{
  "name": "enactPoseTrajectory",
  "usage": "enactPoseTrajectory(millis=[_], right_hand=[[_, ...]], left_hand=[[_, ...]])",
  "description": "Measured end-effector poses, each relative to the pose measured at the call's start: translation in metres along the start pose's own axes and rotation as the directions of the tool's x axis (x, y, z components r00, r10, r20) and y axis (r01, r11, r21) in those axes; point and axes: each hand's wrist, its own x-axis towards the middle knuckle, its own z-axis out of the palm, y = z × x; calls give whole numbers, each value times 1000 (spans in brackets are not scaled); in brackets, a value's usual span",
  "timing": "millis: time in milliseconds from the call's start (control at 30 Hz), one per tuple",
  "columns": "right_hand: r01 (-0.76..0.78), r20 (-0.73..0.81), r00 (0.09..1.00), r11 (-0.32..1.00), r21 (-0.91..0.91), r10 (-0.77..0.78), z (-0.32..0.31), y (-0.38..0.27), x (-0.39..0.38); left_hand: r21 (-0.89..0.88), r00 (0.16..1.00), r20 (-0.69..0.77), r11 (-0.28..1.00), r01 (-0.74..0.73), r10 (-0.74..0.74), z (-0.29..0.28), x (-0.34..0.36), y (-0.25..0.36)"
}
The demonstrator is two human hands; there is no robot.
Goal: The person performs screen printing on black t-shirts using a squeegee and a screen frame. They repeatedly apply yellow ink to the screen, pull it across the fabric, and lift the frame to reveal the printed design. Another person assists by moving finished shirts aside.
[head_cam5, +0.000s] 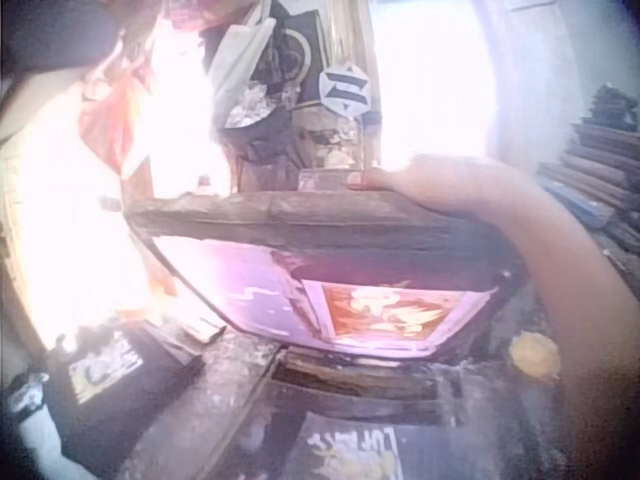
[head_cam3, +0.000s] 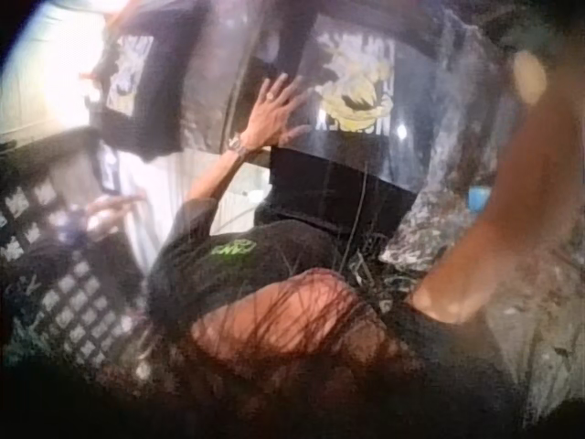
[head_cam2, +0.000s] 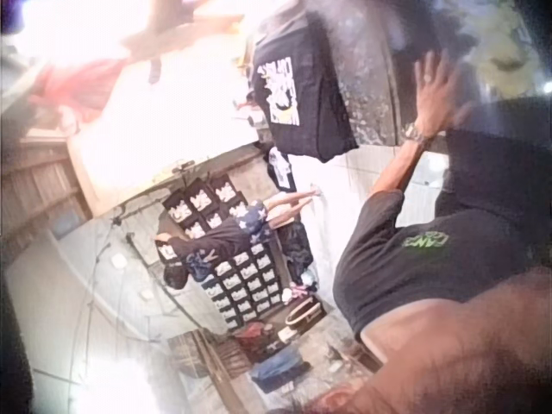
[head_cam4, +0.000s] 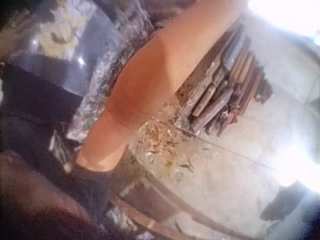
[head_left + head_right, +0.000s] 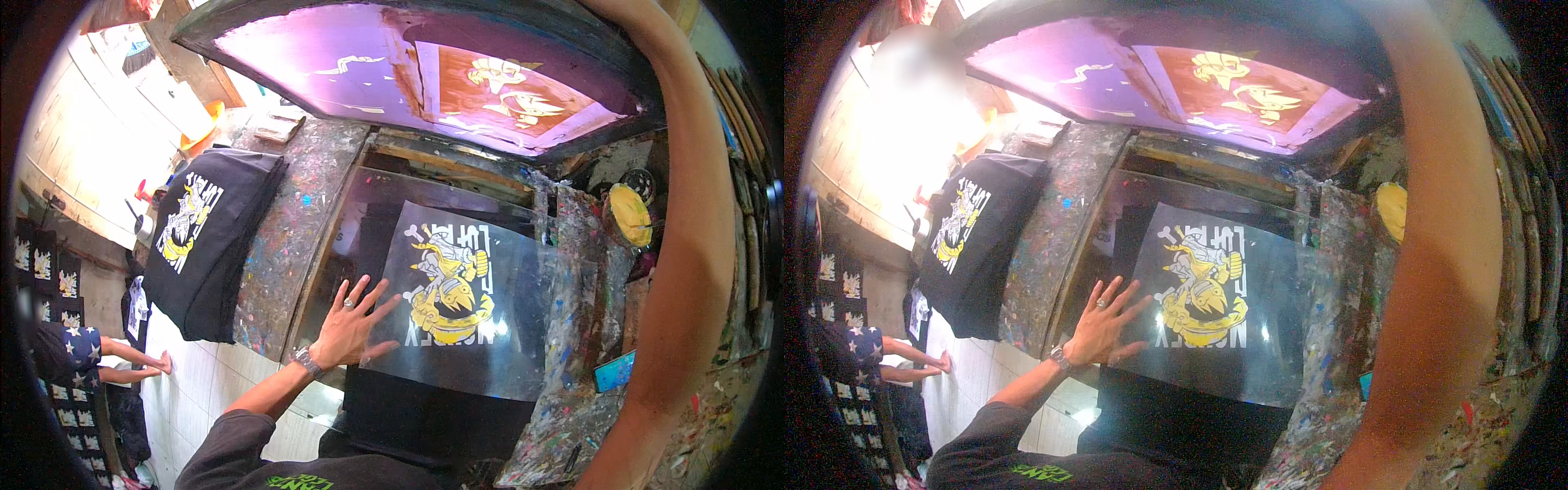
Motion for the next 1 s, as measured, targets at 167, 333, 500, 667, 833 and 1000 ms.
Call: enactPoseTrajectory(millis=[167, 333, 500, 667, 833, 1000], right_hand=[[6, -5, 1000, 1000, -7, -6, 5, -5, 1], [5, -6, 1000, 999, -32, -5, -1, -2, 3], [11, 1, 1000, 1000, -29, -11, -2, -5, 3], [-2, -9, 1000, 999, -51, 2, -11, 0, 0], [-10, 48, 999, 999, -43, 12, 2, -11, -1], [-148, 47, 987, 986, -82, 152, 10, -45, -78]], left_hand=[[-45, 1000, -20, 999, 2, -3, 0, -3, -5], [-45, 999, -33, 999, -18, 16, -17, 7, -29], [-19, 999, 21, 999, -29, 29, -9, 4, -37], [-158, 984, -151, 981, -117, 93, 5, 1, -40], [-600, 958, -147, 792, 112, -247, -4, 18, 119], [-302, 681, -725, 936, -183, -101, -136, 46, 71]])
